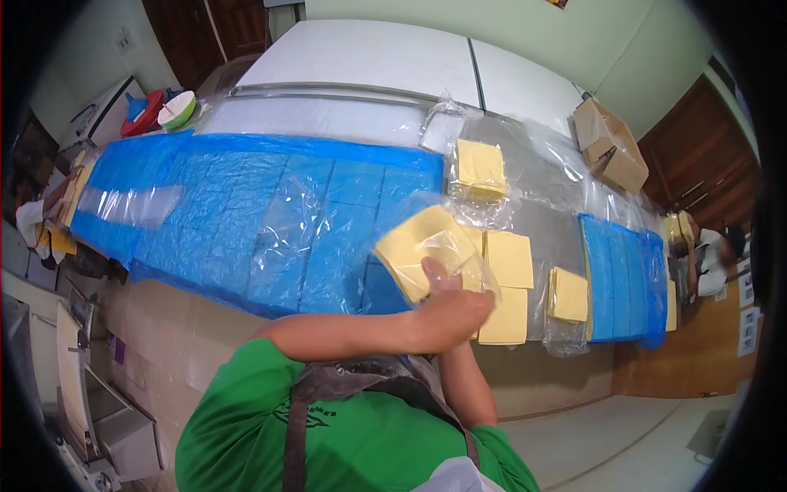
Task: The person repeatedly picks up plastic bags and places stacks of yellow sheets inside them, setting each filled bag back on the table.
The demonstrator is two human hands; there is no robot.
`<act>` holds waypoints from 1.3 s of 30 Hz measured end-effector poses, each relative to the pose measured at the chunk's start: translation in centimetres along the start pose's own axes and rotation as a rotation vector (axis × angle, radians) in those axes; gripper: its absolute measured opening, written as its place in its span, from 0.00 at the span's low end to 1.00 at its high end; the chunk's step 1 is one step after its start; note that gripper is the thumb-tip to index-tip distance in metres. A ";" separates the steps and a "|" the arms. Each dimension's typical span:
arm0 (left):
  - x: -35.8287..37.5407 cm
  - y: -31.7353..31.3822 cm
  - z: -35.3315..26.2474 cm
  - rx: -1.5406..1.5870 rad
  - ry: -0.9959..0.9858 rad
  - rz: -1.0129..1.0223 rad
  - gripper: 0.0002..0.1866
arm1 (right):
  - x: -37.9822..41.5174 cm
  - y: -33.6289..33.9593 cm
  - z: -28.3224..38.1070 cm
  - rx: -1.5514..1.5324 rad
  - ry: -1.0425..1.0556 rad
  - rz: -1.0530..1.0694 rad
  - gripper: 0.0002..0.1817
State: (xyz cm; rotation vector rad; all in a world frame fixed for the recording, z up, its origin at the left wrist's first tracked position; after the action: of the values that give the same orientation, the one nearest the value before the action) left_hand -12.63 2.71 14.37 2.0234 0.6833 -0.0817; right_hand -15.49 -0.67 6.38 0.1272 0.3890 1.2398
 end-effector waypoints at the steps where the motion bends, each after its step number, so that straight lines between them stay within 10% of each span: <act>1: -0.6 -0.6 -1.1 0.012 -0.065 0.028 0.07 | -0.2 -0.7 0.5 0.154 0.069 -0.012 0.17; 3: -0.8 -1.2 -2.6 0.031 -0.021 0.065 0.08 | -0.7 -1.6 1.8 0.313 0.143 -0.023 0.17; 5: -0.7 -1.6 -2.5 0.055 0.031 0.109 0.08 | -0.9 -1.9 -0.3 -0.527 -0.201 -0.217 0.18; 9: -1.2 0.0 -2.5 0.144 -0.019 -0.131 0.09 | -1.2 -2.0 0.2 -0.386 -0.107 -0.274 0.18; 12: -0.3 3.2 -2.2 0.315 -0.006 -0.099 0.12 | -2.4 -2.8 -1.4 -1.048 -0.399 -0.291 0.17; 15: 3.9 6.9 6.1 0.765 0.137 -0.485 0.20 | -2.9 3.2 -3.1 -0.797 -0.271 -0.293 0.29; 17: 6.7 5.0 15.8 1.460 0.697 -0.622 0.24 | -4.1 4.6 8.2 0.292 0.411 -0.015 0.31; 18: 6.1 4.5 16.9 1.462 0.715 -0.614 0.24 | -4.3 3.8 11.0 0.202 0.285 0.050 0.35; 20: 2.3 3.8 13.8 2.543 0.077 -0.289 0.29 | -4.1 1.4 11.9 0.436 0.521 0.159 0.39; 22: 2.4 1.7 13.7 2.409 0.143 -0.324 0.30 | -2.4 -1.2 12.0 0.671 0.760 0.274 0.43; 29: 6.6 -3.9 12.8 2.383 0.197 -0.293 0.33 | 0.8 -4.0 10.4 0.650 0.398 0.672 0.37; 39: 8.5 -6.2 12.4 2.415 0.215 -0.361 0.34 | 1.3 -6.7 7.8 0.738 0.367 0.364 0.29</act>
State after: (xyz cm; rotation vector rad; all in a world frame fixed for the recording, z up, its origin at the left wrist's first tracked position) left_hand -5.93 -1.42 0.09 4.0357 1.2772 -1.5732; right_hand -6.38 -0.75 11.34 0.6272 1.1758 1.4253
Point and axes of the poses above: each hand's wrist, its own x-axis away from the middle knuckle, its own y-axis out of the back of the hand, z = x × y, the point moved 8 cm from there along -x, towards the middle knuckle, and after that the axes turned 1 degree about y, right-handed, at the moved point
